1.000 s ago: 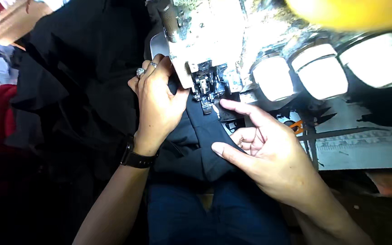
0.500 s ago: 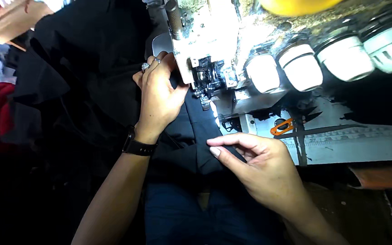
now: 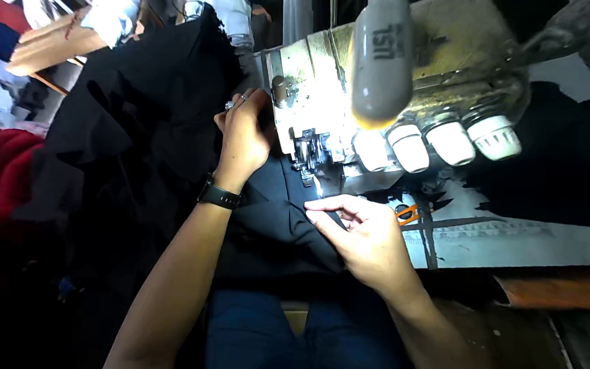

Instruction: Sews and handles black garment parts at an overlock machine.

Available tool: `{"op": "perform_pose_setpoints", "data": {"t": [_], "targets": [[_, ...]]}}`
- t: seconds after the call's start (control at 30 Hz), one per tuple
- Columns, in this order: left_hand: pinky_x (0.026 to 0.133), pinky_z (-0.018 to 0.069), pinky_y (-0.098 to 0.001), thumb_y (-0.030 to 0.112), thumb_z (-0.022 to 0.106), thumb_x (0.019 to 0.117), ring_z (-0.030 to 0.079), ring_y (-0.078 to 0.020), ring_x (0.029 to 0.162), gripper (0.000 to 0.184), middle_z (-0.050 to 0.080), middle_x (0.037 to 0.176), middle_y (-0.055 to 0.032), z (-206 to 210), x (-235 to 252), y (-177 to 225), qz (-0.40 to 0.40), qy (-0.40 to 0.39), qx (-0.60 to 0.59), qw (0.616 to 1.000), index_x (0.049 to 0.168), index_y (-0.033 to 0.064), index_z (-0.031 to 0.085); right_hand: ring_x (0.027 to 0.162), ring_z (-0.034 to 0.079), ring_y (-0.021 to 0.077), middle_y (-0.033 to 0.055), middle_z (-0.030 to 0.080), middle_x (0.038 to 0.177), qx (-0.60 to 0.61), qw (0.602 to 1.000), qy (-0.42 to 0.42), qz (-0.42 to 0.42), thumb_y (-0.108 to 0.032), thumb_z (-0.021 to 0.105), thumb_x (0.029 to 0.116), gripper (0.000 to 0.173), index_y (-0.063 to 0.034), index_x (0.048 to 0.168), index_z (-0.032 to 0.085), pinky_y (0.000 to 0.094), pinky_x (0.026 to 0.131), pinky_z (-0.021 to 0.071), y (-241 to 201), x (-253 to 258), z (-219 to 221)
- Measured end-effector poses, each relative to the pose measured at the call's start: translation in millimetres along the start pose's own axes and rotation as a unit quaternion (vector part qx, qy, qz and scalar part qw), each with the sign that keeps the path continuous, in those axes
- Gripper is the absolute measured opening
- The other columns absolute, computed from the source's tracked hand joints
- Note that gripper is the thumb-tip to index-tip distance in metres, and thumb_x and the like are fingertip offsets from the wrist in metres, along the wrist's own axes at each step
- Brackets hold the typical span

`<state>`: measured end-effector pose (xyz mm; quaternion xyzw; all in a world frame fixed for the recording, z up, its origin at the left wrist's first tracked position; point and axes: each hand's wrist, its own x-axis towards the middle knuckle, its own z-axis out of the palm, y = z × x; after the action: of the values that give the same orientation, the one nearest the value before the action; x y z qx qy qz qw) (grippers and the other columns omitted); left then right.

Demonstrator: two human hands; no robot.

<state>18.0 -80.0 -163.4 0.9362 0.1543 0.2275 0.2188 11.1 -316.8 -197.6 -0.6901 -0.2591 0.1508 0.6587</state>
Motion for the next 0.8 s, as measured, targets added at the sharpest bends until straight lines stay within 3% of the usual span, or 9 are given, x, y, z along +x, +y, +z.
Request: {"op": "perform_pose_setpoints", "data": {"t": [0.1, 0.27, 0.37, 0.43, 0.53, 0.6, 0.67, 0.73, 0.8], "targets": [[0.094, 0.0392, -0.0615, 0.021, 0.07, 0.0894, 0.061, -0.0257, 0.114, 0.018, 0.07, 0.112, -0.0081, -9, 0, 1, -0.01, 0.003, -0.015, 1.0, 0.105, 0.0119, 0.07, 0.071, 0.065, -0.0021, -0.0082, 0.076, 0.086, -0.044, 0.999, 0.017, -0.009, -0.018, 0.076, 0.0901, 0.009, -0.017, 0.097, 0.081, 0.0157, 0.064, 0.0533, 0, 4, 2], [0.112, 0.0477, -0.0462, 0.002, 0.064, 0.0924, 0.057, -0.0228, 0.134, 0.049, 0.059, 0.144, -0.0097, -109, -83, 15, 0.025, -0.053, 0.011, 0.998, 0.141, 0.0045, 0.056, 0.081, 0.071, 0.0, -0.006, 0.078, 0.095, -0.048, 0.999, 0.015, -0.008, -0.014, 0.077, 0.0898, 0.009, -0.0153, 0.098, 0.081, 0.0204, 0.073, 0.0594, -3, 11, 2], [0.114, 0.0463, -0.0475, 0.003, 0.063, 0.0853, 0.048, -0.0213, 0.143, 0.052, 0.053, 0.153, -0.0056, -119, -139, -4, 0.05, -0.101, 0.002, 0.994, 0.137, 0.0094, 0.064, 0.075, 0.069, 0.0018, -0.0048, 0.077, 0.093, -0.054, 0.998, 0.009, -0.006, -0.014, 0.078, 0.0899, 0.01, -0.0145, 0.1, 0.079, 0.0227, 0.068, 0.0589, -2, 12, 1], [0.119, 0.0388, -0.0506, 0.005, 0.066, 0.0909, 0.038, -0.0254, 0.151, 0.044, 0.047, 0.159, -0.0079, -94, -149, -26, 0.081, -0.096, -0.023, 0.992, 0.134, 0.0103, 0.068, 0.052, 0.053, 0.0075, -0.0002, 0.065, 0.071, -0.091, 0.996, 0.006, 0.022, -0.019, 0.079, 0.0899, 0.02, -0.0107, 0.106, 0.071, 0.0285, 0.053, 0.0491, -4, 13, 1], [0.123, 0.0376, -0.0458, 0.007, 0.07, 0.0929, 0.042, -0.0271, 0.149, 0.011, 0.057, 0.149, -0.0126, -72, -144, -39, 0.169, -0.007, -0.129, 0.977, 0.101, 0.0013, 0.074, 0.06, 0.056, 0.0235, 0.0103, 0.06, 0.072, -0.218, 0.973, -0.012, 0.072, -0.038, 0.074, 0.0954, 0.043, -0.0062, 0.121, 0.061, 0.0477, 0.063, 0.0516, -26, 1, -10], [0.119, 0.0423, -0.0442, 0.008, 0.07, 0.0948, 0.053, -0.0243, 0.141, 0.009, 0.066, 0.137, -0.0106, -78, -138, -25, 0.179, 0.003, -0.162, 0.97, 0.099, 0.0002, 0.072, 0.067, 0.067, 0.0248, 0.0086, 0.068, 0.075, -0.297, 0.954, 0.024, 0.035, -0.046, 0.071, 0.096, 0.049, -0.0074, 0.124, 0.059, 0.051, 0.068, 0.0554, -39, -24, -22], [0.102, 0.0548, -0.0369, 0.014, 0.068, 0.0981, 0.069, -0.0139, 0.112, 0.017, 0.075, 0.116, -0.0064, -90, -129, -2, 0.147, -0.007, -0.158, 0.976, 0.109, 0.0024, 0.072, 0.083, 0.072, 0.0265, 0.0095, 0.074, 0.091, -0.318, 0.943, 0.076, -0.066, -0.038, 0.082, 0.0872, 0.049, -0.0054, 0.117, 0.061, 0.0533, 0.076, 0.0581, -39, -46, -25], [0.074, 0.0579, -0.0293, 0.021, 0.067, 0.1001, 0.067, -0.0081, 0.077, 0.02, 0.071, 0.088, -0.0039, -106, -119, 46, 0.135, -0.023, -0.163, 0.977, 0.11, 0.0034, 0.069, 0.102, 0.07, 0.0297, 0.0155, 0.071, 0.109, -0.299, 0.931, 0.08, -0.194, -0.027, 0.091, 0.0769, 0.052, 0.0005, 0.111, 0.063, 0.0511, 0.089, 0.058, -35, -49, -14], [0.053, 0.0493, -0.0237, 0.021, 0.068, 0.0994, 0.055, -0.0051, 0.054, 0.021, 0.064, 0.068, 0.0004, -129, -110, 106, 0.155, -0.041, -0.194, 0.968, 0.112, 0.004, 0.068, 0.112, 0.067, 0.0318, 0.0212, 0.067, 0.12, -0.273, 0.914, 0.074, -0.291, -0.025, 0.09, 0.0754, 0.05, 0.0032, 0.107, 0.063, 0.047, 0.096, 0.0563, -30, -32, 4]]}}
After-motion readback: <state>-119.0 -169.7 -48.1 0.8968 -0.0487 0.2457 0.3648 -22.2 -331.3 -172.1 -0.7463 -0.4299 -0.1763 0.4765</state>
